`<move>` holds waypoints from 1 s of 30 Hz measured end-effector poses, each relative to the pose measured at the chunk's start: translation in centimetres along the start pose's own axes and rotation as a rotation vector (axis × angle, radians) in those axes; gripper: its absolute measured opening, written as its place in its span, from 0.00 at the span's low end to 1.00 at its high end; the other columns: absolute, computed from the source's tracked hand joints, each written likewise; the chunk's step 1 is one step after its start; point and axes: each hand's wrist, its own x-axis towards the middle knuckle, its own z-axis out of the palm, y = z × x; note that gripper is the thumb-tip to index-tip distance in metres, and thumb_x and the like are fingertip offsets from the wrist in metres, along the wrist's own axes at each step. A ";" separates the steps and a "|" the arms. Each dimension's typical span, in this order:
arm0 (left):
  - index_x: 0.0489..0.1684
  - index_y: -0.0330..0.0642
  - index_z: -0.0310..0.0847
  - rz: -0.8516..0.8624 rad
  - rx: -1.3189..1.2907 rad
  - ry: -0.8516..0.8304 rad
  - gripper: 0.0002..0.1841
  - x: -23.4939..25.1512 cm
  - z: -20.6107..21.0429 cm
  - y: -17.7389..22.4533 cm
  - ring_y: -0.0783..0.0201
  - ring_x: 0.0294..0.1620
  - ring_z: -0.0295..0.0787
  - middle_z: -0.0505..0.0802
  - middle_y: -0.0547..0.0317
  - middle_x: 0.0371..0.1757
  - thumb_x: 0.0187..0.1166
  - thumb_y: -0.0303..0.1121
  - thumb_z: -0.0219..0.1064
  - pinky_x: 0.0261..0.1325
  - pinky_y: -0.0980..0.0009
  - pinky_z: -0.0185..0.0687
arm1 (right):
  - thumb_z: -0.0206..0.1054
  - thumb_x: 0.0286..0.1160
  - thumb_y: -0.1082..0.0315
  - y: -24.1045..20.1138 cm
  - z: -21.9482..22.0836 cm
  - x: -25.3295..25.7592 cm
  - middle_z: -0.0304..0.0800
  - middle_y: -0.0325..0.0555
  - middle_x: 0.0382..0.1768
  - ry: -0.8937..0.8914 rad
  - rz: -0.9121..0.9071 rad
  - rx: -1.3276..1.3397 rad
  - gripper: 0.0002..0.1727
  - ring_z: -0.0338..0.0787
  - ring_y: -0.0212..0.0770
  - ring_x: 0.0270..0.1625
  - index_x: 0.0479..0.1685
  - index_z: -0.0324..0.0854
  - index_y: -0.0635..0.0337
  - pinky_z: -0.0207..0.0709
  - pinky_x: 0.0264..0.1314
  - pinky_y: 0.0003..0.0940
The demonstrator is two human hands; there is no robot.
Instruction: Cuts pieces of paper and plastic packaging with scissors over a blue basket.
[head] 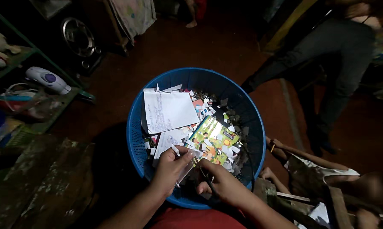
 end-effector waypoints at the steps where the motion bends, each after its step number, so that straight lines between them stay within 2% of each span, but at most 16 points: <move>1: 0.42 0.36 0.84 -0.014 0.000 -0.013 0.03 -0.1 0.0 0.0 0.70 0.31 0.89 0.92 0.59 0.35 0.77 0.22 0.68 0.36 0.76 0.88 | 0.63 0.64 0.23 0.0 0.0 0.0 0.84 0.37 0.33 0.007 -0.015 0.011 0.44 0.83 0.29 0.34 0.55 0.80 0.59 0.81 0.37 0.31; 6: 0.39 0.38 0.81 -0.040 0.012 -0.038 0.04 -0.2 0.2 -0.2 0.70 0.30 0.89 0.91 0.61 0.33 0.75 0.21 0.70 0.37 0.75 0.89 | 0.61 0.66 0.23 0.2 0.2 0.0 0.85 0.36 0.33 0.044 -0.036 0.051 0.44 0.84 0.27 0.35 0.56 0.79 0.60 0.81 0.39 0.28; 11: 0.39 0.37 0.81 -0.054 0.018 -0.048 0.04 -0.4 0.4 -0.2 0.69 0.29 0.90 0.91 0.60 0.32 0.75 0.21 0.69 0.37 0.74 0.89 | 0.61 0.67 0.24 0.3 0.3 0.0 0.84 0.36 0.33 0.048 -0.037 0.062 0.44 0.83 0.27 0.34 0.56 0.79 0.59 0.81 0.38 0.28; 19: 0.41 0.37 0.79 -0.053 0.018 -0.071 0.04 -0.4 0.4 -0.2 0.69 0.30 0.90 0.91 0.60 0.33 0.76 0.20 0.67 0.38 0.73 0.90 | 0.61 0.67 0.24 0.4 0.6 0.1 0.86 0.36 0.35 0.059 -0.064 0.074 0.44 0.85 0.27 0.37 0.58 0.80 0.60 0.82 0.42 0.29; 22: 0.40 0.37 0.79 -0.051 0.025 -0.077 0.04 -0.3 0.4 -0.3 0.69 0.30 0.90 0.91 0.60 0.32 0.76 0.20 0.68 0.39 0.73 0.90 | 0.62 0.68 0.26 0.2 0.6 0.0 0.84 0.36 0.31 0.081 -0.062 0.055 0.41 0.83 0.27 0.32 0.53 0.79 0.60 0.80 0.36 0.27; 25: 0.41 0.37 0.78 -0.037 0.015 -0.088 0.04 -0.3 0.4 -0.5 0.69 0.31 0.91 0.92 0.60 0.33 0.76 0.21 0.68 0.39 0.72 0.90 | 0.68 0.68 0.31 0.1 0.6 -0.2 0.78 0.33 0.24 0.133 -0.036 0.068 0.34 0.77 0.24 0.24 0.46 0.81 0.58 0.74 0.27 0.23; 27: 0.40 0.38 0.78 -0.039 0.010 -0.090 0.05 -0.3 0.3 -0.5 0.68 0.31 0.91 0.92 0.60 0.33 0.76 0.21 0.68 0.39 0.72 0.90 | 0.72 0.66 0.34 0.2 0.6 -0.3 0.77 0.30 0.21 0.152 -0.010 0.086 0.32 0.74 0.22 0.21 0.42 0.82 0.57 0.71 0.25 0.21; 30: 0.41 0.38 0.79 -0.040 0.011 -0.087 0.05 -0.2 0.4 -0.5 0.69 0.31 0.91 0.92 0.60 0.33 0.76 0.21 0.69 0.39 0.73 0.90 | 0.75 0.64 0.35 0.2 0.6 -0.3 0.78 0.28 0.21 0.178 0.008 0.134 0.31 0.75 0.19 0.21 0.43 0.82 0.56 0.71 0.25 0.17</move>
